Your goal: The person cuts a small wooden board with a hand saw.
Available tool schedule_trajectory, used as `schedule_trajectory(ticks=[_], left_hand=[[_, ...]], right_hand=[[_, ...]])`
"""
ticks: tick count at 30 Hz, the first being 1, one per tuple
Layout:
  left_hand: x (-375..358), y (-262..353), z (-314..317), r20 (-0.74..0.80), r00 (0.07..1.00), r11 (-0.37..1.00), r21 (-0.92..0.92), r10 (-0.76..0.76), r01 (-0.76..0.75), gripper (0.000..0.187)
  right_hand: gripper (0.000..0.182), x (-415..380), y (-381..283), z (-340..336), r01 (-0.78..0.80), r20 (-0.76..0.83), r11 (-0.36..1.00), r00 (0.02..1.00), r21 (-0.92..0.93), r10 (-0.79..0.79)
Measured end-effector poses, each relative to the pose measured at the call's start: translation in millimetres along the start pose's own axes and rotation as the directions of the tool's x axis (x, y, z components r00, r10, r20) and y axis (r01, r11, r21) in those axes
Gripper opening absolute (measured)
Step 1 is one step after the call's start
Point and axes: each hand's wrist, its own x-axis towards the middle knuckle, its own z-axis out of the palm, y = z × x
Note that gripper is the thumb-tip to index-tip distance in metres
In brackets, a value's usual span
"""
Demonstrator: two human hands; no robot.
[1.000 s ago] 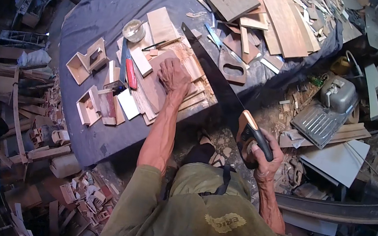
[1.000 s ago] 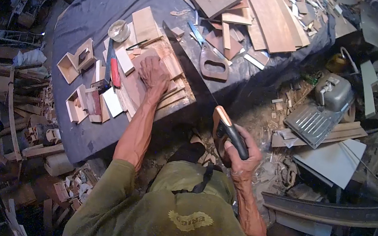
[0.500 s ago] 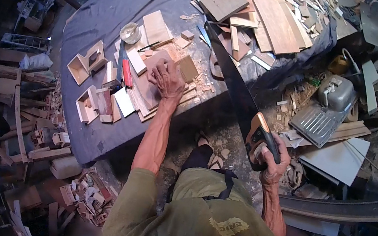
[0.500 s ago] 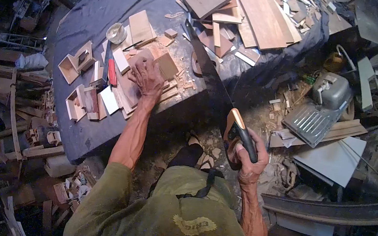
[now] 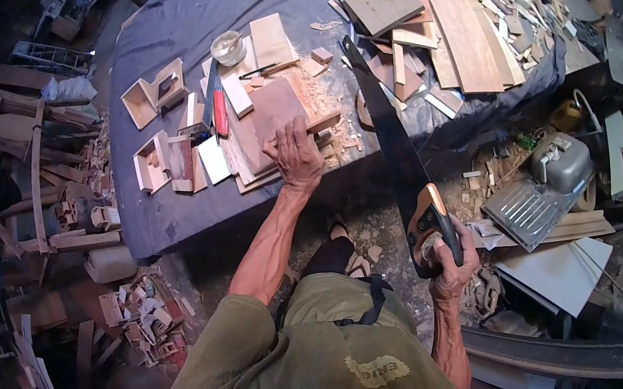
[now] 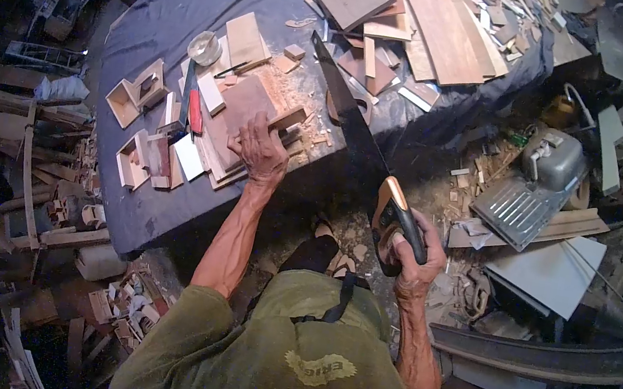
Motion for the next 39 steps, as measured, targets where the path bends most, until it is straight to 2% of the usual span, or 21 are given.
schedule_trajectory(ticks=[3,9,13,16,18,22,25,26,29,32,35,39], left_hand=[[21.5,-5.7,-0.3,0.078,0.997,1.0,-0.009,-0.023,0.024,0.039],[42.5,-58.2,40.4,0.274,0.961,0.999,0.005,-0.036,0.037,0.036],[41.0,-60.6,42.1,0.333,0.942,0.997,-0.041,-0.05,0.067,0.03],[42.6,-62.0,40.2,0.371,0.928,0.998,-0.042,-0.036,0.056,0.027],[43.4,-62.6,43.4,0.363,0.932,0.998,-0.046,-0.019,0.039,0.026],[44.7,-59.3,39.4,0.364,0.931,0.999,-0.039,-0.015,0.031,0.025],[42.2,-57.2,52.9,0.383,0.913,0.989,0.01,-0.138,0.146,0.036],[41.0,-54.5,54.4,0.362,0.917,0.985,0.017,-0.165,0.17,0.037],[41.3,-46.6,53.4,0.335,0.915,0.972,0.025,-0.227,0.232,0.039],[43.1,-46.4,53.5,0.358,0.906,0.971,0.002,-0.224,0.239,0.037],[45.2,-51.2,55.1,0.329,0.928,0.98,-0.027,-0.176,0.195,0.033],[46.5,-52.5,49.2,0.318,0.941,0.99,-0.046,-0.115,0.137,0.025]], right_hand=[[0.045,-1.9,-0.1,-0.1,0.008,0.001,1.0,1.0,-0.024,-0.008],[0.045,-12.6,-10.3,6.7,-0.017,0.037,1.0,0.999,0.02,0.016],[0.045,-21.8,0.3,5.5,0.034,0.056,0.997,0.998,-0.07,-0.03],[0.045,-27.2,-7.1,14.5,0.018,0.094,0.998,0.995,-0.061,-0.012],[0.044,-31.1,-11.6,22.4,-0.005,0.12,1.0,0.993,-0.023,0.007],[0.047,-31.8,-0.9,30.3,0.003,0.145,0.998,0.989,-0.056,0.006],[0.05,-34.5,-5.4,29.5,-0.069,0.212,0.995,0.974,-0.074,0.084],[0.052,-32.3,6.9,25.7,-0.013,0.246,0.998,0.969,-0.054,0.026],[0.052,-34.4,-3.9,24.5,-0.048,0.301,0.998,0.953,0.031,0.036],[0.052,-35.6,-7.3,25.1,0.012,0.27,0.99,0.962,-0.14,0.027],[0.053,-37.4,-1.6,23.9,0.04,0.278,0.988,0.961,-0.149,0.003],[0.056,-35.9,7.2,14.4,0.174,0.353,0.949,0.933,-0.264,-0.073]])
